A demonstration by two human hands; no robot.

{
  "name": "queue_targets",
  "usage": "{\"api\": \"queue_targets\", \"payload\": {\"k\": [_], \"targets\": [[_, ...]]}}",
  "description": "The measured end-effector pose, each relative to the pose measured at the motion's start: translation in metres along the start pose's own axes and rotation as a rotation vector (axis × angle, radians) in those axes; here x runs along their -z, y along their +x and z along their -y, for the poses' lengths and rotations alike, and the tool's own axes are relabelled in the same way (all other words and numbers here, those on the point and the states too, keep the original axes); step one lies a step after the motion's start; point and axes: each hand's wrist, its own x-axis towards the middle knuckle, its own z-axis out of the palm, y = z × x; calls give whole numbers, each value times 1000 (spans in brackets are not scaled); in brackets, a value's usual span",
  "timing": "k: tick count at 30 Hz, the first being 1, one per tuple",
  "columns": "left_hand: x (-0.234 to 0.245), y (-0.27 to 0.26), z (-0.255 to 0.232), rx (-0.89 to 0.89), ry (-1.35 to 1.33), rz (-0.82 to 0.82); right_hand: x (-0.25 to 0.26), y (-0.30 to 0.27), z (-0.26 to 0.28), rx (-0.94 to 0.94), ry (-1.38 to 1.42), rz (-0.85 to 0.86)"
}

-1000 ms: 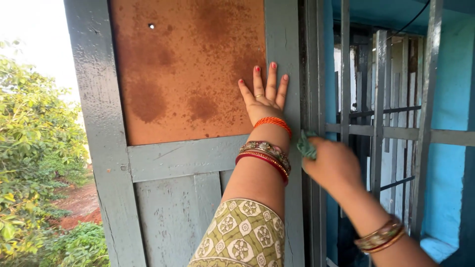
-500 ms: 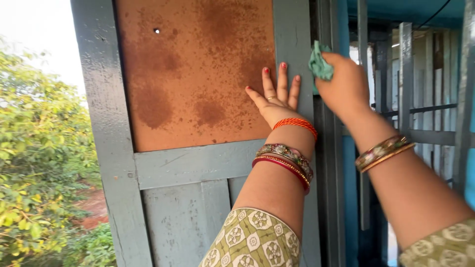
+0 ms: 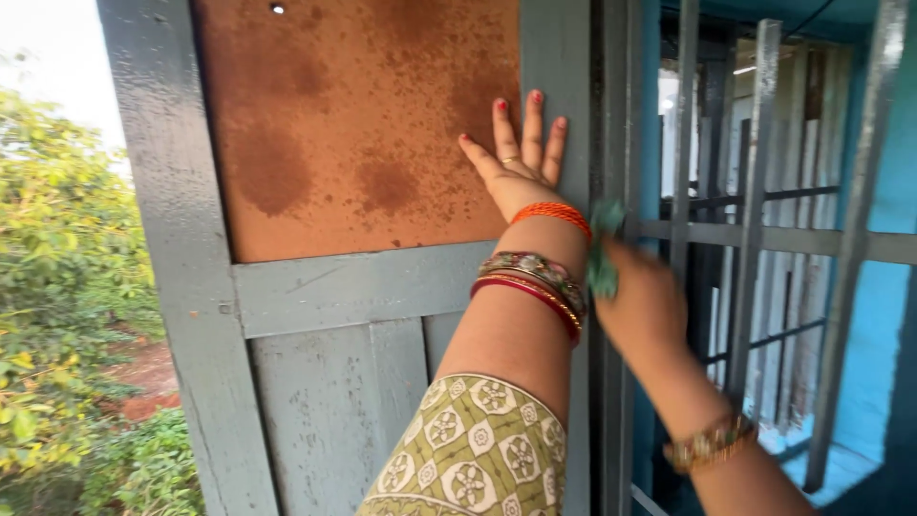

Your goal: Cleaning a wooden window frame and glass using a spray bottle and a cloth.

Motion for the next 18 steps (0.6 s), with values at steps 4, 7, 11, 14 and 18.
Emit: {"api": "queue_targets", "payload": {"k": [4, 7, 11, 14, 18], "targets": [[-3, -1, 3, 12, 68, -30, 0, -54, -8, -100, -39, 176], [-2, -1, 0, 14, 66, -37, 16, -68, -4, -186, -113, 403], [-2, -4, 0, 38, 108, -25, 32, -52, -6, -499, 9, 773], [-1, -1, 1, 51, 77, -29, 19, -30, -34, -290, 315, 37], [2, 1, -1, 62, 75, -20, 35, 37, 7, 3, 264, -220]]}}
